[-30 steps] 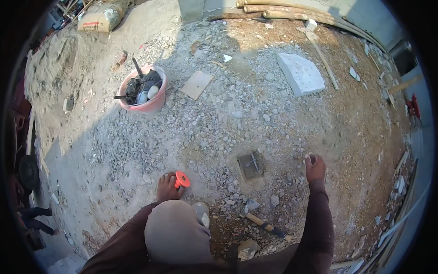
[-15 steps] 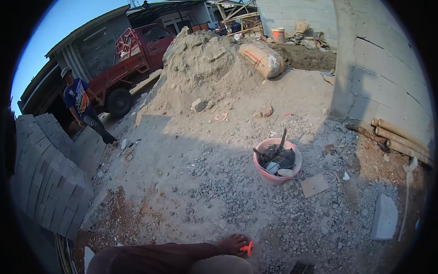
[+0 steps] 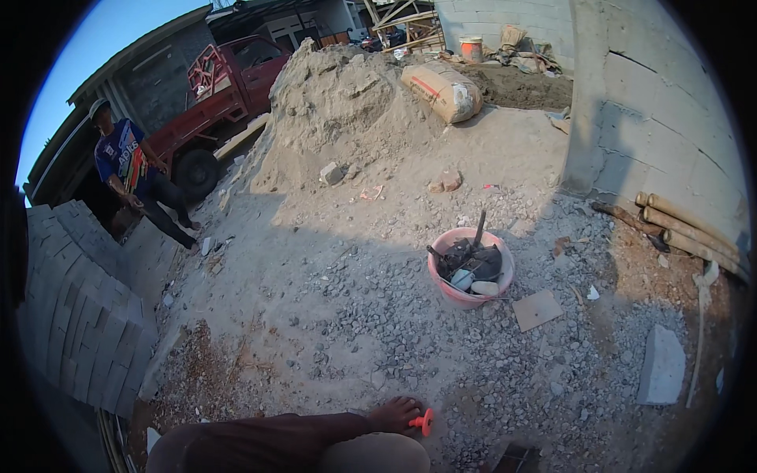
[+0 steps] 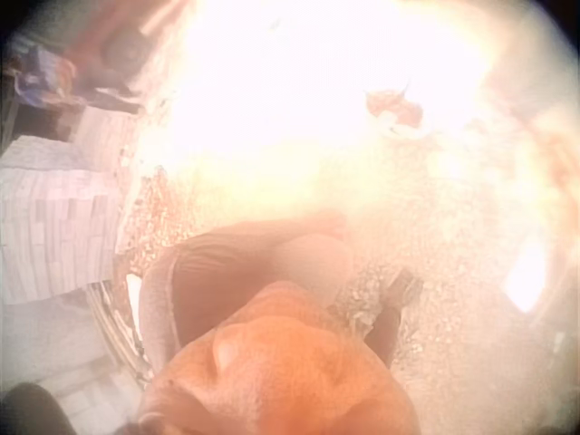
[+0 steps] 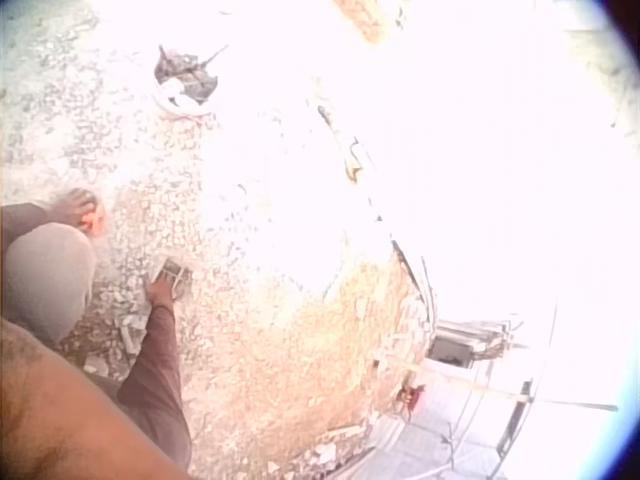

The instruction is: The person places a hand chisel into a hole in the ground and strikes it repeatedly using an axe.

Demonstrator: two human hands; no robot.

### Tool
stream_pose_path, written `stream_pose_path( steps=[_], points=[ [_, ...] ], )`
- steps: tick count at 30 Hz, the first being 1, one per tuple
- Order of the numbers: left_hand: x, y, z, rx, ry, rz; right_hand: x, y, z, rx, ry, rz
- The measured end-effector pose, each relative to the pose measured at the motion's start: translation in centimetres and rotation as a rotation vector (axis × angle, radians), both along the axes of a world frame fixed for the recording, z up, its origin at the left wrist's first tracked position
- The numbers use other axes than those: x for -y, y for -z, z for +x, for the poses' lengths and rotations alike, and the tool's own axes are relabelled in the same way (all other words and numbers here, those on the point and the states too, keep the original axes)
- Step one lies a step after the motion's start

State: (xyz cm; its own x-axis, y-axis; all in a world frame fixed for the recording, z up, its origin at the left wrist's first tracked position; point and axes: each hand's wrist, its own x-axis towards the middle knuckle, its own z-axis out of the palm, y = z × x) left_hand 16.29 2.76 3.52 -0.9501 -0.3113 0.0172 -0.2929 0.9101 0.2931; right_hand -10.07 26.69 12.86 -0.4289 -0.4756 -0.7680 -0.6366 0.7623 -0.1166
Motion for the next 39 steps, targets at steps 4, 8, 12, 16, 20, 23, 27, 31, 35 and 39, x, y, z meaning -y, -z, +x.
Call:
stream_pose_path(
  steps=[4,8,12,16,20,23,27,31,35,39],
  points=[
    [0.1,0.0,0.2,-0.025,-0.026,-0.008,0.1,0.1,0.3,0.005,-0.001,0.015],
    [0.0,-0.2,0.1,-0.014,-0.031,-0.006,0.4,1.4,0.3,-0.002,-0.007,0.003],
    [0.0,0.1,0.1,0.015,-0.022,0.008,0.5,1.9,0.4,-0.013,-0.004,0.004],
    [0.0,0.7,0.2,0.004,-0.009,-0.023,0.5,2.2,0.4,-0.023,0.007,-0.004],
    [0.1,0.4,0.3,-0.007,-0.010,-0.046,0.6,2.5,0.0,-0.025,0.016,-0.011],
    [0.0,-0.4,0.0,0.028,-0.019,-0.018,0.4,2.9,-0.1,-0.029,0.025,-0.012],
    [0.1,0.1,0.1,-0.009,-0.010,-0.044,0.4,3.3,-0.2,-0.029,0.028,-0.015],
    [0.1,-0.6,0.0,-0.009,-0.012,-0.042,-0.2,3.9,-0.3,-0.034,0.037,-0.024],
    [0.3,0.2,0.3,-0.070,0.002,-0.038,-0.3,4.4,-0.6,-0.040,0.048,-0.037],
    [-0.1,0.3,0.3,-0.093,-0.013,-0.038,-0.9,5.2,-0.7,-0.044,0.056,-0.055]
  ],
)
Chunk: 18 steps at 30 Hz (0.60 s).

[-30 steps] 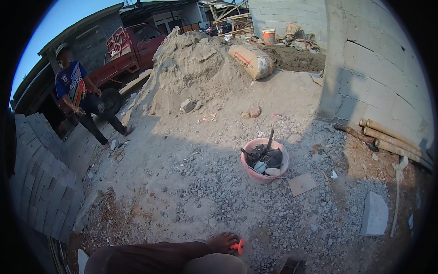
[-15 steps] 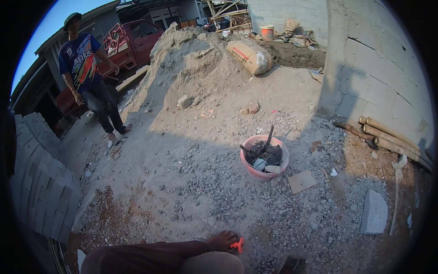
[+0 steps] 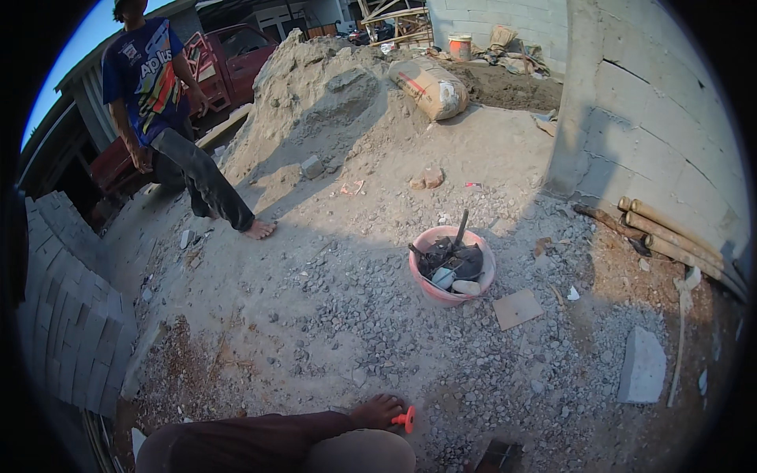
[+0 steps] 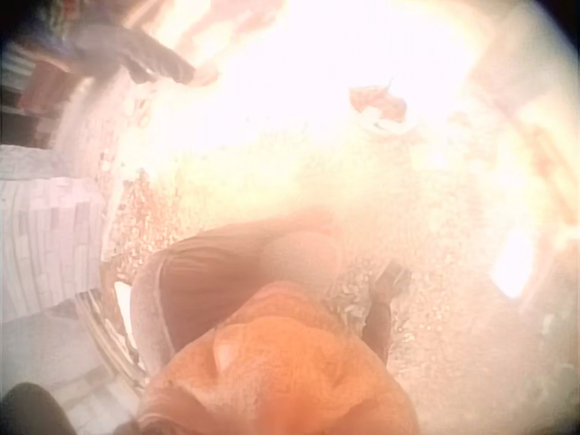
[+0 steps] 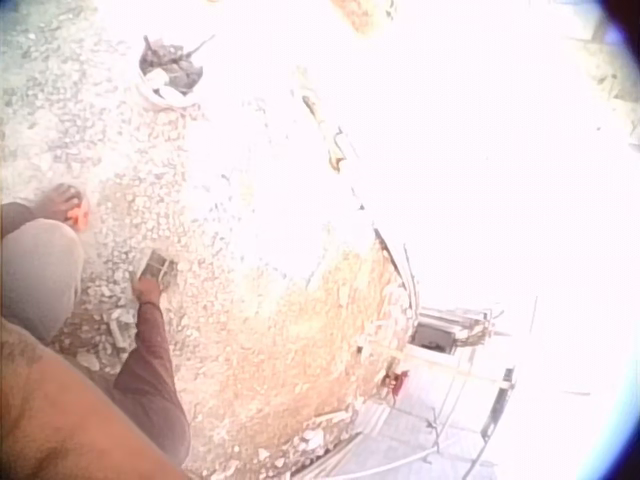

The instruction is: The person places a hand chisel into a hole in the ground and strikes it repeatedly using an axe.

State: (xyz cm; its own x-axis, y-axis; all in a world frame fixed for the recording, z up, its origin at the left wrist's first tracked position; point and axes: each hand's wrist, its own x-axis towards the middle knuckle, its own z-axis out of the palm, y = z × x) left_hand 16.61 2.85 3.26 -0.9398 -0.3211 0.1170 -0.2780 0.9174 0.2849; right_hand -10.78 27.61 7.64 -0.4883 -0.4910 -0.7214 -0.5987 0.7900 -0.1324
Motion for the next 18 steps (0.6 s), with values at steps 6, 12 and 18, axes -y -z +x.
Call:
stream_pose_path(
  steps=[6,12,18],
  points=[
    [0.2,0.0,0.0,0.046,0.007,-0.009,-0.5,1.5,-0.4,-0.008,0.012,-0.036],
    [0.1,-0.2,-0.1,0.063,0.006,0.026,-1.7,3.9,-0.2,-0.033,0.026,-0.097],
    [-0.1,-0.4,-0.3,0.022,0.009,-0.011,-3.1,6.3,0.2,-0.072,0.054,-0.158]
  ],
)
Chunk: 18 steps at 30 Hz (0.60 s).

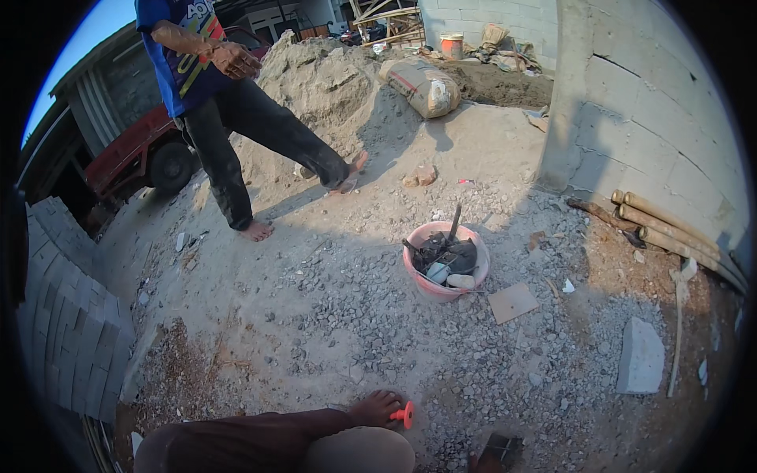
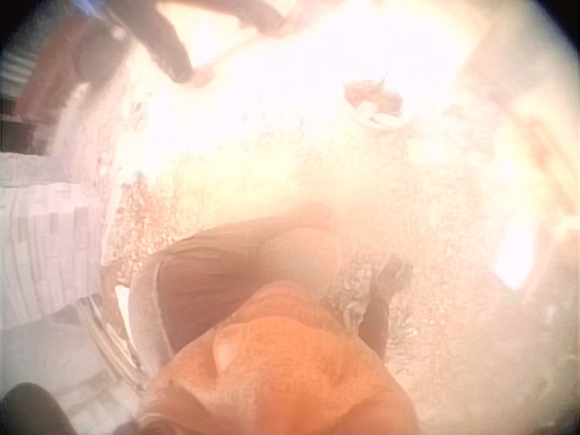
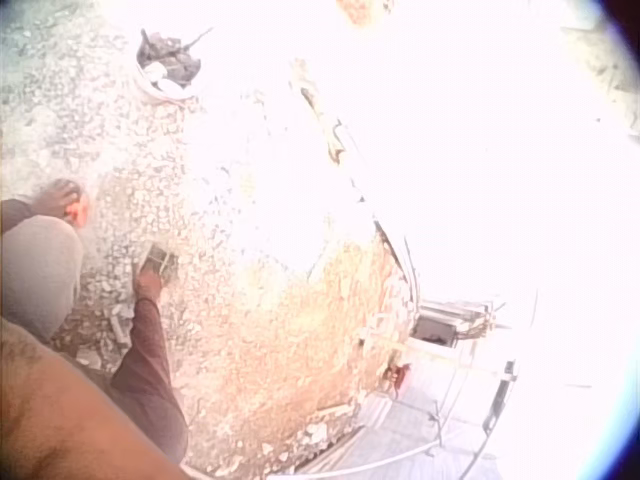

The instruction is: The person places a hand chisel into a hole in the ground and strikes it repeatedly using an axe.

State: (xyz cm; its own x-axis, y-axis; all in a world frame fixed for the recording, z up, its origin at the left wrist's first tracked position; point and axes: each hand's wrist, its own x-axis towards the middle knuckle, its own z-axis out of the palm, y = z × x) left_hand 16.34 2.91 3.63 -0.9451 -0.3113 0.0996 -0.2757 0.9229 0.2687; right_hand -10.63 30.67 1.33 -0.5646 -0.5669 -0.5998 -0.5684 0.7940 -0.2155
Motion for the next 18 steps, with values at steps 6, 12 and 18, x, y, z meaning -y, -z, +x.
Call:
stream_pose_path(
  steps=[6,12,18],
  points=[
    [0.1,-0.2,0.1,-0.022,-0.013,0.013,-1.2,1.2,0.4,-0.022,0.021,-0.051],
    [0.1,-0.2,0.6,-0.039,-0.018,-0.019,-0.2,1.3,0.7,-0.075,0.026,-0.005],
    [0.0,-0.7,-0.3,-0.037,0.016,0.006,-3.0,5.0,0.9,-0.301,0.004,-0.421]
  ],
)
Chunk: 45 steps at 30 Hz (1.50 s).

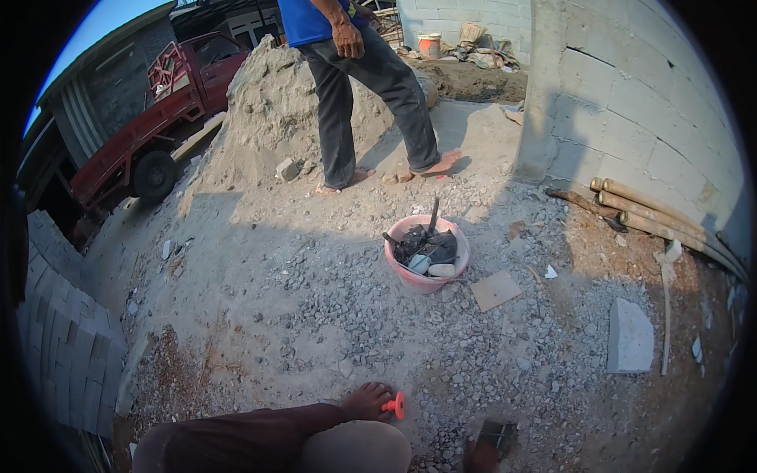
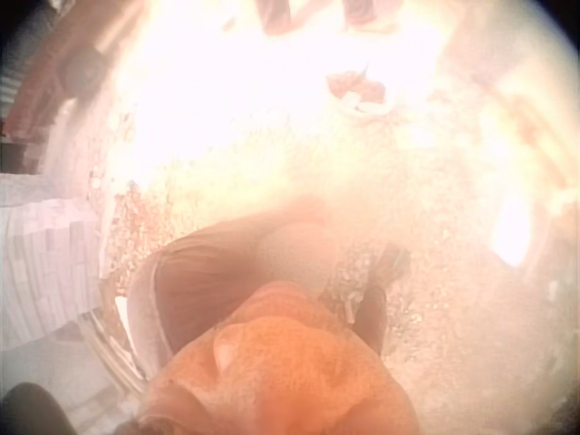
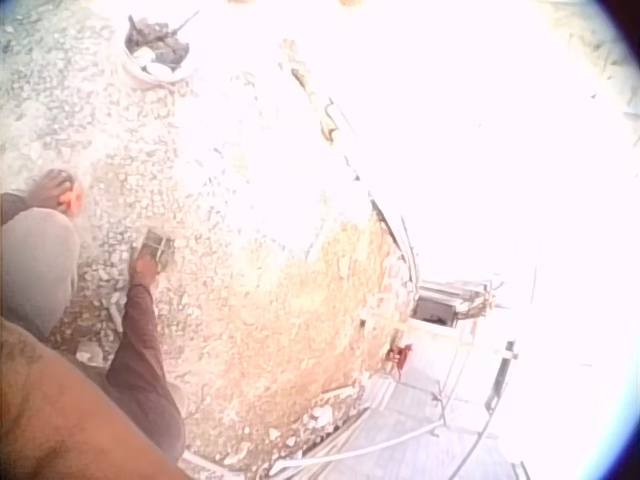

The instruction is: The person places a hand chisel into a hole in the ground and strikes it repeatedly using an axe.

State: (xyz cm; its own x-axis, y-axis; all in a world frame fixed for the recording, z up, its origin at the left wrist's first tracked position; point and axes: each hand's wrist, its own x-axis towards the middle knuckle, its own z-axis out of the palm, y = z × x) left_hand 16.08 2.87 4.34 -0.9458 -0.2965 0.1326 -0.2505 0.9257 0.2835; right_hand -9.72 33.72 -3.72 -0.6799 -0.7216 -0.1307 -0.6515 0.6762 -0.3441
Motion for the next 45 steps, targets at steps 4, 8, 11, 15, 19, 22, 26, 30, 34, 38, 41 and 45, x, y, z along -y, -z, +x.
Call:
stream_pose_path(
  steps=[4,8,11,15,19,22,26,30,34,38,41,45],
  points=[
    [0.3,0.4,0.4,0.004,-0.007,-0.017,1.5,-2.3,1.5,0.070,0.183,-0.009],
    [0.2,0.1,0.3,0.000,-0.017,-0.033,2.0,-3.1,1.9,0.034,0.271,-0.029],
    [0.2,-0.4,0.0,0.012,-0.008,-0.031,2.1,-3.4,1.7,0.012,0.326,-0.011],
    [0.2,-0.5,-0.1,0.013,-0.007,-0.016,1.5,-4.5,0.3,-0.048,0.311,-0.035],
    [0.2,-0.9,0.1,0.021,-0.019,0.028,0.5,-7.3,-2.2,-0.023,0.339,0.052],
    [0.0,-1.1,0.1,-0.007,-0.025,0.059,-1.6,-10.5,-4.6,0.042,0.227,0.036],
    [0.0,-1.1,0.3,-0.026,-0.022,0.070,-7.3,-14.4,-10.1,-0.119,0.203,0.201],
    [-0.1,-1.2,0.5,-0.030,-0.022,0.074,-15.0,-21.2,-15.9,-0.340,0.643,0.511],
    [0.1,-1.6,0.2,-0.032,-0.020,0.072,-19.8,-25.2,-15.7,-0.179,0.767,0.758],
    [0.2,-1.7,-0.1,-0.052,-0.012,0.103,-18.2,-23.4,-15.3,-0.165,0.406,0.446],
    [0.1,-1.6,0.2,-0.098,-0.030,0.090,-12.3,-23.7,-13.1,-0.200,0.303,0.132],
    [0.3,-2.0,0.3,-0.081,-0.015,0.070,-6.5,-25.3,-12.2,-0.211,0.355,-0.038]
  ],
)
